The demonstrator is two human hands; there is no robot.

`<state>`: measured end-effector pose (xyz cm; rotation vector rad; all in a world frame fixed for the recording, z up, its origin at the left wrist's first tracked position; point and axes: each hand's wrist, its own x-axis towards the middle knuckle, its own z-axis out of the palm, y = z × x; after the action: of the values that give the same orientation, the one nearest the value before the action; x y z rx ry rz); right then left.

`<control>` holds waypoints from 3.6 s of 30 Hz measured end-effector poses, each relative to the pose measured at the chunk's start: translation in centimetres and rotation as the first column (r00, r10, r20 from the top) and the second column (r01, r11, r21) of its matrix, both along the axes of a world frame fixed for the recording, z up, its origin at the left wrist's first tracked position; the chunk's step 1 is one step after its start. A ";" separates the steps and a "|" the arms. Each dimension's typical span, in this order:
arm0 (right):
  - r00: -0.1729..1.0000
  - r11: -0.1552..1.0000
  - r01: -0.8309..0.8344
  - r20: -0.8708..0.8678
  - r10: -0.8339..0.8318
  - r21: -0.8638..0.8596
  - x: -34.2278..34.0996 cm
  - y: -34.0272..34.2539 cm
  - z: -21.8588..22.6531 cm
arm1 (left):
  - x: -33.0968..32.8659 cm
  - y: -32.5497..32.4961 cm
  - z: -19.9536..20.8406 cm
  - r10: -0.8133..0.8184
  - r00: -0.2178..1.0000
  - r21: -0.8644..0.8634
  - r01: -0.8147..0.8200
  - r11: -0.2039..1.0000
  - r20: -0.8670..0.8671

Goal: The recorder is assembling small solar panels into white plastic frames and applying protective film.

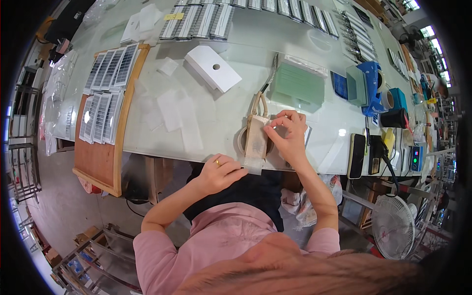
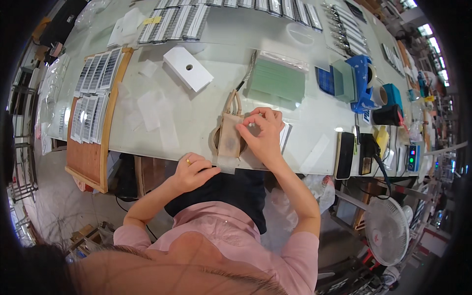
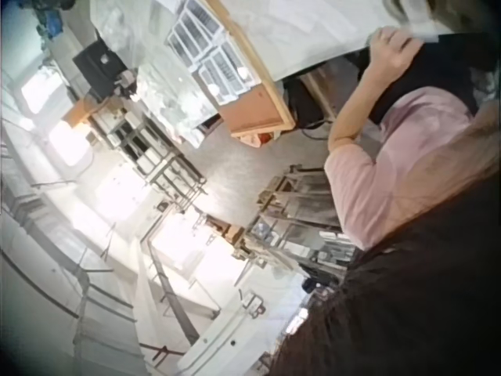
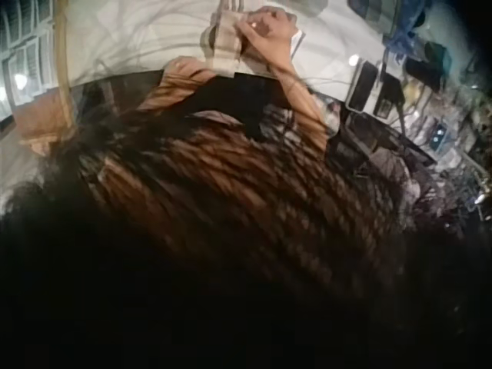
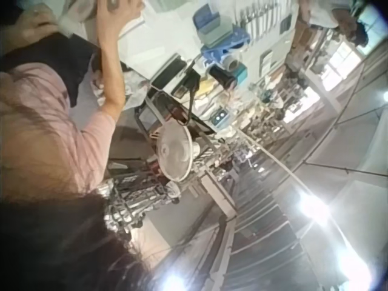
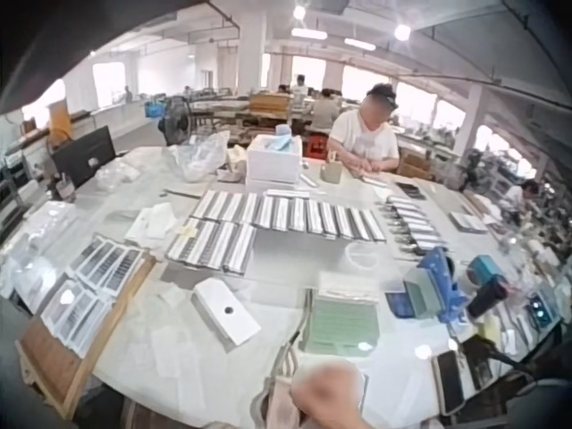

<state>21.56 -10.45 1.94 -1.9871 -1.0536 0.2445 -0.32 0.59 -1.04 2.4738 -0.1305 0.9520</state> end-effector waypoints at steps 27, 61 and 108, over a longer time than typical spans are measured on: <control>0.914 0.952 0.156 0.404 -0.037 -0.265 5.7 -9.4 -0.5 | 1.7 0.6 1.1 0.029 1.000 0.069 -0.029 0.997 0.010; 0.916 0.988 0.106 0.398 -0.053 -0.112 7.0 -8.6 -1.0 | -0.3 -1.6 0.3 0.095 0.994 0.279 -0.076 0.957 -0.057; 0.864 0.992 -0.115 -0.498 0.073 -0.055 1.3 1.8 1.1 | -0.7 -1.4 -0.7 0.068 0.994 0.303 -0.039 0.952 -0.085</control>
<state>22.83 -8.67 3.05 -1.8015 -0.8100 0.8190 -1.05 -0.86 -1.70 2.8106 -0.1903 0.8901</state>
